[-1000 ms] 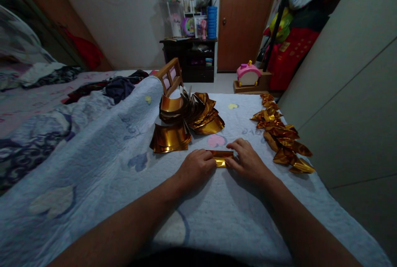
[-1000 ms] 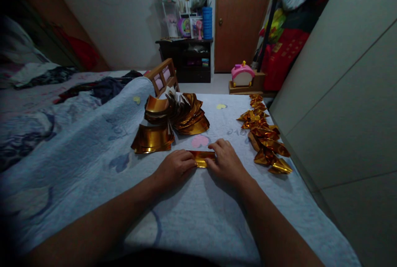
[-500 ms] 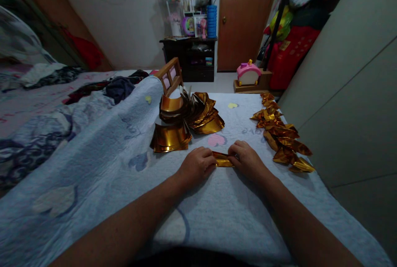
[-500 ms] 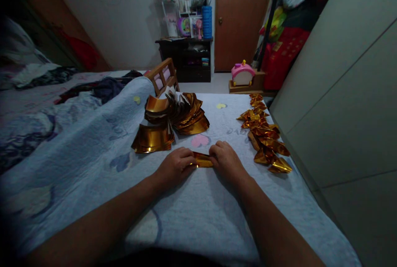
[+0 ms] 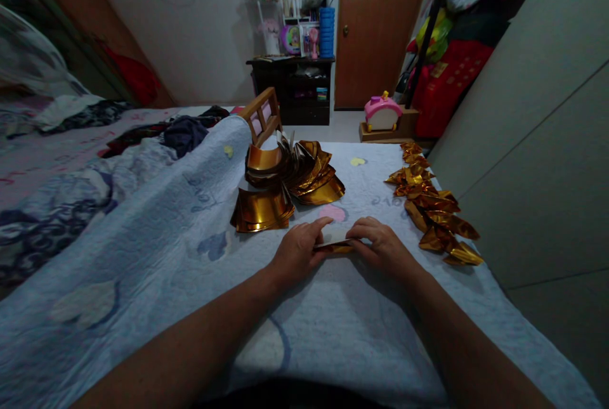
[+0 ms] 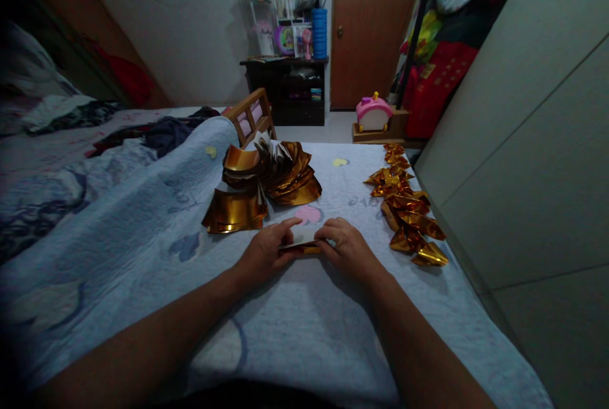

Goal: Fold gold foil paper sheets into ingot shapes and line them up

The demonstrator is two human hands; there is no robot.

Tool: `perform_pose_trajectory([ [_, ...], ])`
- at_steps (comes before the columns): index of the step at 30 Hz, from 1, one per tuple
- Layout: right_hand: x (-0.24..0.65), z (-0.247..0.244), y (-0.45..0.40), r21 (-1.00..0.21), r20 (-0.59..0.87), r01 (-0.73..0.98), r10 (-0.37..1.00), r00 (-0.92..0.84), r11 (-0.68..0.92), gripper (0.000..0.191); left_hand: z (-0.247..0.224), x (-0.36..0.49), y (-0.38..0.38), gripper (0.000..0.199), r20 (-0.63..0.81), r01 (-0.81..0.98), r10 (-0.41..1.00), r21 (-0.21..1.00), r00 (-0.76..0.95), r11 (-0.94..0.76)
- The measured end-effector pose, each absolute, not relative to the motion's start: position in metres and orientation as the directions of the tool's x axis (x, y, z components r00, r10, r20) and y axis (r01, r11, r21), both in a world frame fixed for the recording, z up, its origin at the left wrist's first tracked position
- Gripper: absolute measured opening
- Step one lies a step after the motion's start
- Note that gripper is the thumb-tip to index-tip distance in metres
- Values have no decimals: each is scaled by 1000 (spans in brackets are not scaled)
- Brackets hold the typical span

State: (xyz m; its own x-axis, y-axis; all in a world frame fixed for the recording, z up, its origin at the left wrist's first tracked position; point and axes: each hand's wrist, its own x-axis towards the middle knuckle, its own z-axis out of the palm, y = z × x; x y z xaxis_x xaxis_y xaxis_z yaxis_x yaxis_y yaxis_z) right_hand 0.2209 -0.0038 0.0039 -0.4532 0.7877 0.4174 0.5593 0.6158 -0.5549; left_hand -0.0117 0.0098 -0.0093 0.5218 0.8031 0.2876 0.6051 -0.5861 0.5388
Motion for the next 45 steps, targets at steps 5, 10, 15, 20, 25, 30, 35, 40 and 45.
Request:
perform_pose_trajectory([
  [5, 220, 6, -6, -640, 334, 556, 844, -420, 530, 14, -8, -12, 11, 28, 249, 559, 792, 592, 557, -580],
  [10, 220, 5, -4, -634, 225, 626, 883, -413, 454, 25, -4, -13, 13, 13, 244, 495, 774, 649, 584, -578],
  [15, 220, 7, -3, -704, 276, 533, 872, -403, 469, 26, 3, -13, 13, 8, 233, 376, 829, 806, 508, -457],
  [20, 219, 17, -7, -802, 286, 455, 918, -275, 387, 11, 9, -11, 11, 11, 116, 241, 902, 942, 416, -233],
  [25, 212, 18, -12, -940, 126, 272, 951, -283, 205, 10, 13, -9, 9, 19, 29, 26, 934, 999, 357, -41],
  [30, 205, 14, -12, -996, 41, 61, 964, -261, 59, 13, 15, -5, 8, 35, -63, -182, 935, 974, 350, 134],
  [35, 201, 15, -10, -998, -58, -11, 970, -237, -62, 19, 13, -5, 9, 42, -97, -202, 921, 962, 378, 185],
  [40, 202, 13, -10, -977, -101, -152, 949, -300, -152, 29, 10, -8, 11, 39, -98, -215, 901, 955, 422, 204],
  [45, 206, 15, -10, -929, -119, -314, 961, -251, -197, 27, 9, -6, 12, 48, -132, -336, 909, 900, 396, 278],
])
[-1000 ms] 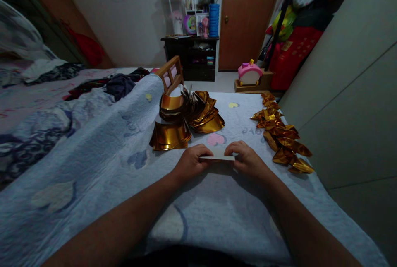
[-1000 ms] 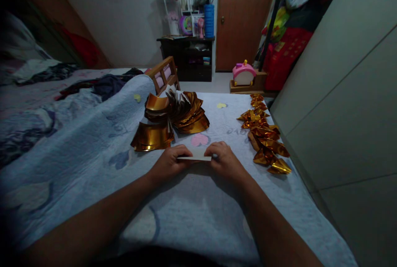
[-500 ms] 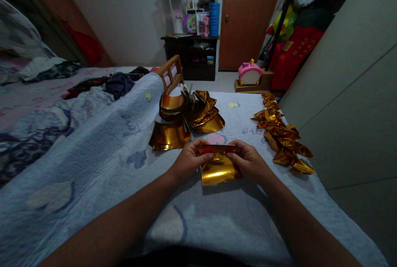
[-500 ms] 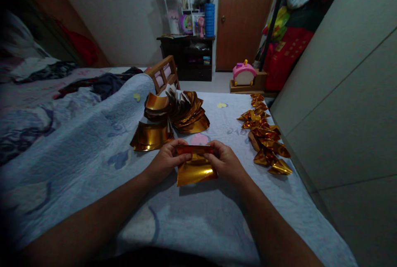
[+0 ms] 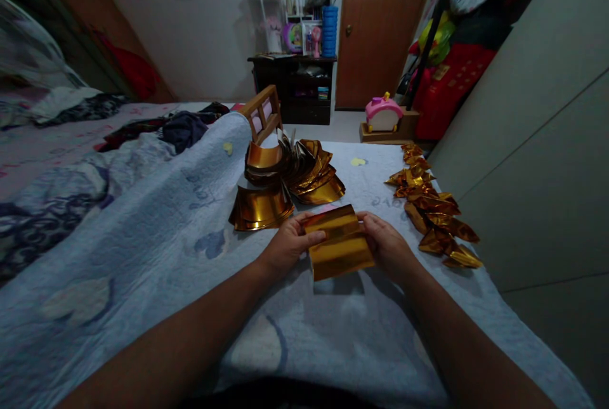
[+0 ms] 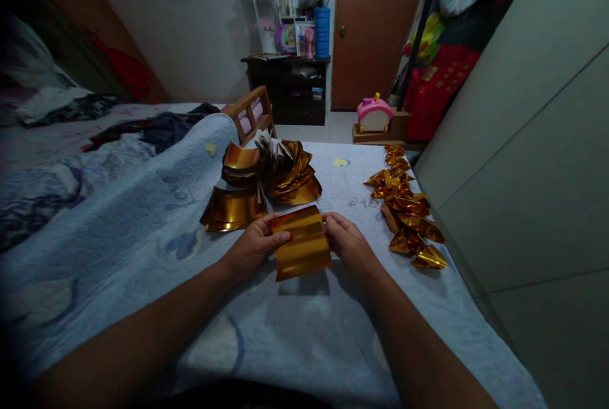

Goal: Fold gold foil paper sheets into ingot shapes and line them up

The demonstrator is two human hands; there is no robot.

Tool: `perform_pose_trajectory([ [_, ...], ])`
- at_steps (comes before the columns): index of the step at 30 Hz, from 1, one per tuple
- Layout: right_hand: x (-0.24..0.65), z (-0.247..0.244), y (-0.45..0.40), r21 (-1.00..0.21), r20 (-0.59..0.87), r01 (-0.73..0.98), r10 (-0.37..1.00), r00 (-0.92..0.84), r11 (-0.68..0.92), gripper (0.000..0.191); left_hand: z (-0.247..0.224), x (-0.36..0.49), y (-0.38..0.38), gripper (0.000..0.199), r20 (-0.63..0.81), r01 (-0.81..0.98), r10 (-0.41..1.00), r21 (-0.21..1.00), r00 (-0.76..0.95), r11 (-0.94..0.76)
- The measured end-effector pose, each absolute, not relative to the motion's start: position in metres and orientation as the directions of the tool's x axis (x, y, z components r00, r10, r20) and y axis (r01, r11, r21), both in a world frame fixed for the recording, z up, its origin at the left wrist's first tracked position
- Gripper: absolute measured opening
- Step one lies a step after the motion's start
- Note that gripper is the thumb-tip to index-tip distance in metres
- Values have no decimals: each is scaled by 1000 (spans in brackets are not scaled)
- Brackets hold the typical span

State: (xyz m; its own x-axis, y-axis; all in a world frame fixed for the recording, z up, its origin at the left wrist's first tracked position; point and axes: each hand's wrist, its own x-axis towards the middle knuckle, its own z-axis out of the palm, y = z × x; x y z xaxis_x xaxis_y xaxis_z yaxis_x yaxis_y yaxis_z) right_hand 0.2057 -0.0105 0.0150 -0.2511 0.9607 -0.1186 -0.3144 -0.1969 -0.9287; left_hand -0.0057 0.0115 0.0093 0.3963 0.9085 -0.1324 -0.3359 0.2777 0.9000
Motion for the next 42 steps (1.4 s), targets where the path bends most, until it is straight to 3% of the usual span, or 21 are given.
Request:
perform_pose_trajectory([
  [4, 205, 14, -10, -956, -105, -240, 961, -257, -169, 20, 11, 2, 9, 55, -116, -462, 921, 837, 372, 292],
  [7, 201, 11, -12, -997, 5, -75, 926, -378, -25, 33, 11, 5, 8, 55, -125, -509, 928, 806, 351, 301],
  [10, 200, 9, -14, -996, 89, -20, 857, -508, 92, 48, 10, 4, 7, 44, -200, -490, 927, 802, 318, 341],
  [15, 199, 7, -14, -984, 158, 1, 865, -476, 181, 72, 11, 4, 4, 40, -242, -443, 923, 821, 300, 360],
  [21, 184, 4, -14, -992, 124, -62, 963, -238, 112, 30, 7, 12, -1, 35, -198, -374, 908, 863, 369, 340],
  [27, 183, 5, -14, -988, 78, -144, 978, -191, 50, 25, 9, 14, -4, 36, -164, -207, 914, 945, 371, 253],
  [31, 194, 9, -8, -987, 162, 2, 987, -24, 162, 20, 12, 7, -4, 56, -138, 33, 966, 990, 220, 134],
  [35, 206, 8, -5, -975, 188, 138, 980, 71, 177, 17, 17, -1, -3, 60, 78, 117, 995, 990, 70, -85],
  [39, 210, 5, -4, -890, 367, 309, 929, 50, 335, 9, 20, -3, -5, 68, 97, -22, 976, 995, 196, -95],
  [42, 210, 3, -2, -777, 497, 427, 867, -32, 462, 18, 16, -3, -5, 61, 76, -57, 951, 996, 299, -62],
])
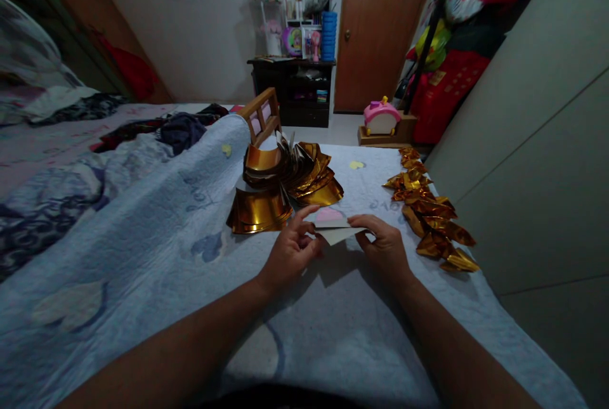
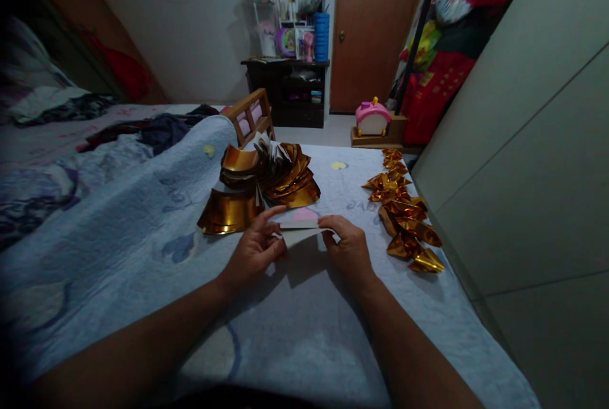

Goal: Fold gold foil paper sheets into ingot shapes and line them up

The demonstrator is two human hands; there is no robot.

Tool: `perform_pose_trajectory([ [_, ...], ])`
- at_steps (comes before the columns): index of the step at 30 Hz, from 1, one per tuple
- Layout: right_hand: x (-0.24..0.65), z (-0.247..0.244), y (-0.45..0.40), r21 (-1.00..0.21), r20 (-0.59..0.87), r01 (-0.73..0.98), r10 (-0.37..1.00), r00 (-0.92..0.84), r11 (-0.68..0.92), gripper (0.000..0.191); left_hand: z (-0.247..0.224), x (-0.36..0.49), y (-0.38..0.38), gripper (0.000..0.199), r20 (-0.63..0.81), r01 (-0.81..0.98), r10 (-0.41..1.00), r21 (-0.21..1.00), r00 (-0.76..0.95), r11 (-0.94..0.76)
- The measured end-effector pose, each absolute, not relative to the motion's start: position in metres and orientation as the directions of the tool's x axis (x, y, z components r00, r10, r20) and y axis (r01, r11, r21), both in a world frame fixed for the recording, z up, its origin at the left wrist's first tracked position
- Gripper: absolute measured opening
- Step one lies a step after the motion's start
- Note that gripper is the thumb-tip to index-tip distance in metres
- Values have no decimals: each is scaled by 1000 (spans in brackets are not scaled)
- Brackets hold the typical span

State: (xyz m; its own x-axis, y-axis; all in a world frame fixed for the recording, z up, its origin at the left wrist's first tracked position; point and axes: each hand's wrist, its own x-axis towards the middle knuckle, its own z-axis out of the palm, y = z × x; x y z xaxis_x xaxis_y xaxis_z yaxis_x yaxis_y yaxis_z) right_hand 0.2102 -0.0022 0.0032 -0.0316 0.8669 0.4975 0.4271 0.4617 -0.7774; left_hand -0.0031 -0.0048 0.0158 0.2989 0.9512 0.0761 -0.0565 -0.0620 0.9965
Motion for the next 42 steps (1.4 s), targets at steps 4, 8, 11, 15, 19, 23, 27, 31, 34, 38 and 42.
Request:
perform_pose_trajectory([
  [4, 214, 2, -1, -707, 536, 459, 831, -148, 538, 32, 9, -5, 0, 28, 168, 26, 939, 983, 300, -184],
  [8, 219, 0, -1, -694, 528, 445, 821, -218, 565, 46, 11, -8, 5, 21, 243, 209, 928, 929, 284, -307],
  [11, 222, -1, -2, -692, 500, 444, 821, -274, 570, 48, 13, -10, 7, 22, 242, 257, 924, 912, 296, -321],
  [15, 223, -1, -2, -673, 461, 464, 818, -345, 576, 46, 13, -11, 10, 17, 159, 293, 943, 924, 293, -247],
  [19, 223, 0, -3, -669, 447, 467, 815, -370, 579, 44, 12, -12, 13, 14, 51, 193, 954, 975, 294, -112],
  [23, 221, 1, -3, -730, 449, 404, 833, -323, 550, 38, 15, -12, 12, 11, -7, 109, 964, 994, 265, -23],
  [27, 218, 1, -2, -889, 362, 227, 914, -181, 397, 34, 20, -12, 10, 17, 36, 68, 973, 996, 226, -52],
  [31, 216, 2, -2, -989, 149, -41, 963, -226, 143, 51, 24, -12, 10, 25, 67, 60, 976, 995, 208, -81],
  [34, 213, 6, -3, -990, 129, -91, 955, -269, 108, 42, 24, -13, 10, 32, 52, 51, 975, 997, 215, -65],
  [38, 210, 10, -5, -991, 128, 14, 956, -265, 137, 16, 21, -14, 11, 31, 66, 30, 969, 997, 239, -76],
  [42, 211, 10, -4, -971, 171, 131, 963, -207, 200, 12, 15, -15, 12, 26, -53, -26, 951, 998, 303, 63],
])
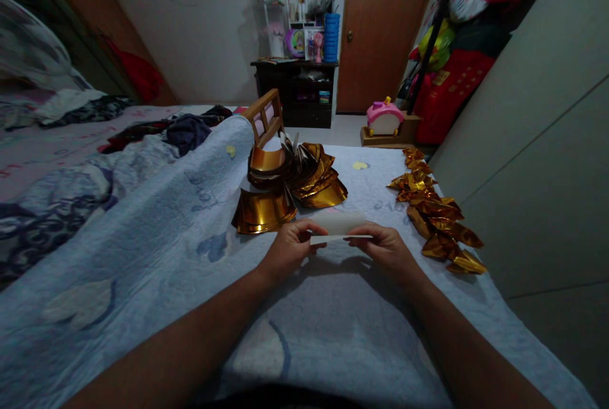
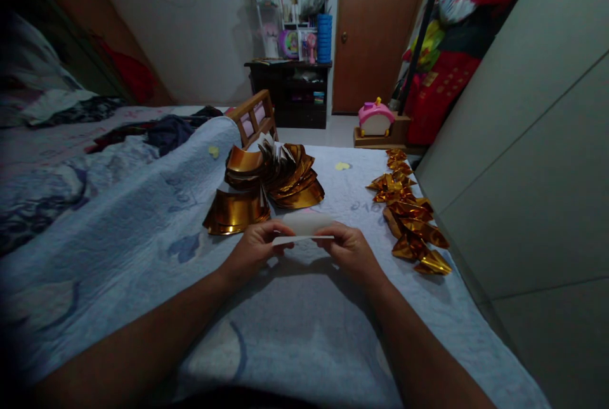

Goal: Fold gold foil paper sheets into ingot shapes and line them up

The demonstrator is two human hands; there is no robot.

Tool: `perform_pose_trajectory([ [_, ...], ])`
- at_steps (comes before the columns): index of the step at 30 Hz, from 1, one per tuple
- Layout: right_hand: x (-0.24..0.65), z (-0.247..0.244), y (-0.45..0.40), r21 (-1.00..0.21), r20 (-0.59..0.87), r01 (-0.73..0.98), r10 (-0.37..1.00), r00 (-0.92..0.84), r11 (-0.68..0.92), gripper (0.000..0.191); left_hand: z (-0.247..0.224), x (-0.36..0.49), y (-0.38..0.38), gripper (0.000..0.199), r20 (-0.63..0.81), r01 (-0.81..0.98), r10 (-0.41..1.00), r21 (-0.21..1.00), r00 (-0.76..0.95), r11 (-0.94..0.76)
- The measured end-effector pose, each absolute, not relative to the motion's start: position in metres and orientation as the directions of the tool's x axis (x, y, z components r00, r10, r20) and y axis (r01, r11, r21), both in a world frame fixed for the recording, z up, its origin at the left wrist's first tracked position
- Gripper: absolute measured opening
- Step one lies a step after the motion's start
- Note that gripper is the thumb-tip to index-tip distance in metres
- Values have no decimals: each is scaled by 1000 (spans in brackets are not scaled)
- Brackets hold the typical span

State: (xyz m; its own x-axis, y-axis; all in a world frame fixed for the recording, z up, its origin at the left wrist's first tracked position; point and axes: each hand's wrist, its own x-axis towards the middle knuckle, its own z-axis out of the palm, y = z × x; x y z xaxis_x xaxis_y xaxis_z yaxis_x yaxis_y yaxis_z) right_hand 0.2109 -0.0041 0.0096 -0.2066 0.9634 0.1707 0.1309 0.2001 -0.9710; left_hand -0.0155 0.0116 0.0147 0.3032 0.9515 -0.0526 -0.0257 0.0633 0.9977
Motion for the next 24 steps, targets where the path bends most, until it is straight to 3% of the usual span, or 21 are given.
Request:
perform_pose_trajectory([
  [3, 213, 7, -3, -957, 214, 163, 962, -170, 242, 13, 13, -17, 11, 39, -157, -209, 896, 942, 415, 261],
  [6, 214, 6, -3, -945, 256, 165, 952, -167, 283, 11, 14, -18, 13, 45, -163, -381, 849, 840, 503, 387],
  [10, 213, 6, -4, -912, 319, 194, 922, -218, 362, 13, 16, -18, 16, 58, -244, -382, 825, 795, 510, 471],
  [15, 209, 4, -6, -912, 328, 172, 913, -243, 373, 18, 8, -15, 15, 36, -292, -248, 853, 871, 433, 425],
  [20, 205, 8, -10, -971, 226, 9, 926, -303, 240, 29, 1, -14, 15, 39, -266, -245, 895, 898, 359, 366],
  [24, 206, 12, -11, -972, 215, 12, 906, -363, 235, 33, 3, -14, 15, 39, -231, -284, 922, 903, 311, 322],
])
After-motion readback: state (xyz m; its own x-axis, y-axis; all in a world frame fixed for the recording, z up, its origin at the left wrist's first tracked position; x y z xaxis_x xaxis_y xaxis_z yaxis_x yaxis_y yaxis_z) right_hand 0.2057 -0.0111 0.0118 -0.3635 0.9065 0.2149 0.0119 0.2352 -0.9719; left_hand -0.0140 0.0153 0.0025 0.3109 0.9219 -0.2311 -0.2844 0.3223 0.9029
